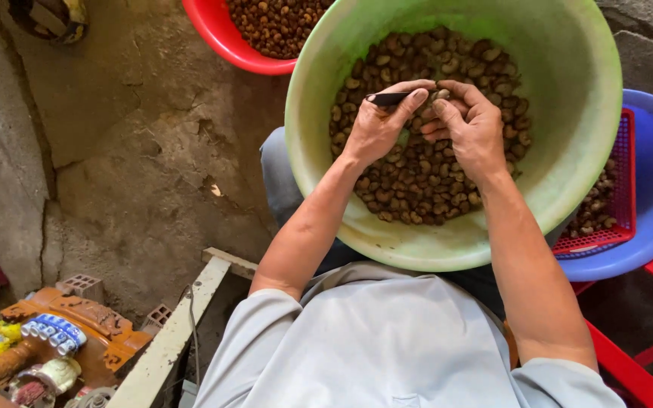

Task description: A person is sitting on a stool and using a small knife to scrape the skin off nuts in a large green bowl.

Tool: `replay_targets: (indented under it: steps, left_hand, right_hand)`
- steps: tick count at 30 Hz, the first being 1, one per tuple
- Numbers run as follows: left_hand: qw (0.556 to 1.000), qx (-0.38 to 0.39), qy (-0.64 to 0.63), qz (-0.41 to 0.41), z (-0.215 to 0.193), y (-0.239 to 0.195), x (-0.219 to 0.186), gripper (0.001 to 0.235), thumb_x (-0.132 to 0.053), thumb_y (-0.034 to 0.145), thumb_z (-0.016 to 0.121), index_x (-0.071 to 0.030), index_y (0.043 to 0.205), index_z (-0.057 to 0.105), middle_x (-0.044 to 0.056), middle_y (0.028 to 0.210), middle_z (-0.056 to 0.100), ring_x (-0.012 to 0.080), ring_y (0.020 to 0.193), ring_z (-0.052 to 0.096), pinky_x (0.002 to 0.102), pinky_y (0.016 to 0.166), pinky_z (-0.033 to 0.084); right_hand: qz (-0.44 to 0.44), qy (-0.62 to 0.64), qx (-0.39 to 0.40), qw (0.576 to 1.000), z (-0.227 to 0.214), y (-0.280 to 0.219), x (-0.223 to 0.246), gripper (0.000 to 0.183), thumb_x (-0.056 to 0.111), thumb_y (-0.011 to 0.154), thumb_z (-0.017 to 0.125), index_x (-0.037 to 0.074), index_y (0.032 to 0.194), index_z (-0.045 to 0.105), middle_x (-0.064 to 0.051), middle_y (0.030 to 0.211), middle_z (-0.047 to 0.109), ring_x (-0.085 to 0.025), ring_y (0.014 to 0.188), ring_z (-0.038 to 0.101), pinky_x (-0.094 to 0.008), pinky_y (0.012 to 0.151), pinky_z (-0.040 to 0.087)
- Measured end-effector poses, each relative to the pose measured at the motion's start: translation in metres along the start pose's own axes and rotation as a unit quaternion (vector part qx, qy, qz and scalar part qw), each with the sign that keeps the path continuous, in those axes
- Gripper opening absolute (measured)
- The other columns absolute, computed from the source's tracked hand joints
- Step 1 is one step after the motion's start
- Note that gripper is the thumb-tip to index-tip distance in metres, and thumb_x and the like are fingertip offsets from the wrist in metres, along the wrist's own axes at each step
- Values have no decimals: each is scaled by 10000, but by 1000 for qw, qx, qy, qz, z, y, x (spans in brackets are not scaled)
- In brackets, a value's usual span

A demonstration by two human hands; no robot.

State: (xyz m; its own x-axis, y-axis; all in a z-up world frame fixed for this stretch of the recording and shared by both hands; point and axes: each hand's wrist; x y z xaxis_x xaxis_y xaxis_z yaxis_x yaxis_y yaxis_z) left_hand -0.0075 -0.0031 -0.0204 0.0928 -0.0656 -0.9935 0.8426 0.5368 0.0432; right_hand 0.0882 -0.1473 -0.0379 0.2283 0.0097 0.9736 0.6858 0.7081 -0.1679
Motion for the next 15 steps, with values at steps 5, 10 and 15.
replay_targets:
  steps: [5, 10, 15]
  left_hand:
    - [998, 18, -60, 12, 0, 5, 12, 190, -212, 1052, 685, -108, 1180, 780, 64, 1039, 788, 63, 944, 649, 254, 829, 582]
    - [997, 24, -78, -3, 0, 6, 5, 181, -215, 1028, 711, -104, 1153, 784, 49, 1039, 788, 45, 930, 657, 220, 819, 582]
    - [993, 17, -110, -34, 1, 4, 4, 210, -237, 1047, 702, -101, 1187, 778, 53, 1097, 783, 93, 975, 696, 246, 848, 618]
  right_hand:
    - [3, 19, -18, 1000, 0, 1, -2, 292, 58, 1091, 649, -43, 1319, 499, -234, 1041, 730, -240, 839, 764, -314, 718, 677]
    - [-2, 3, -28, 1000, 1, 1, -4, 293, 80, 1057, 722, -31, 1232, 515, -222, 1070, 740, -209, 832, 767, -272, 704, 678]
    - [-44, -71, -49, 995, 6, -2, 9, 267, 126, 1066, 763, -25, 1186, 578, -188, 1007, 746, -180, 797, 752, -243, 670, 642]
Point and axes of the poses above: each hand's wrist, its own y-axis towards the middle knuckle, its own z-axis out of the palm, x = y × z
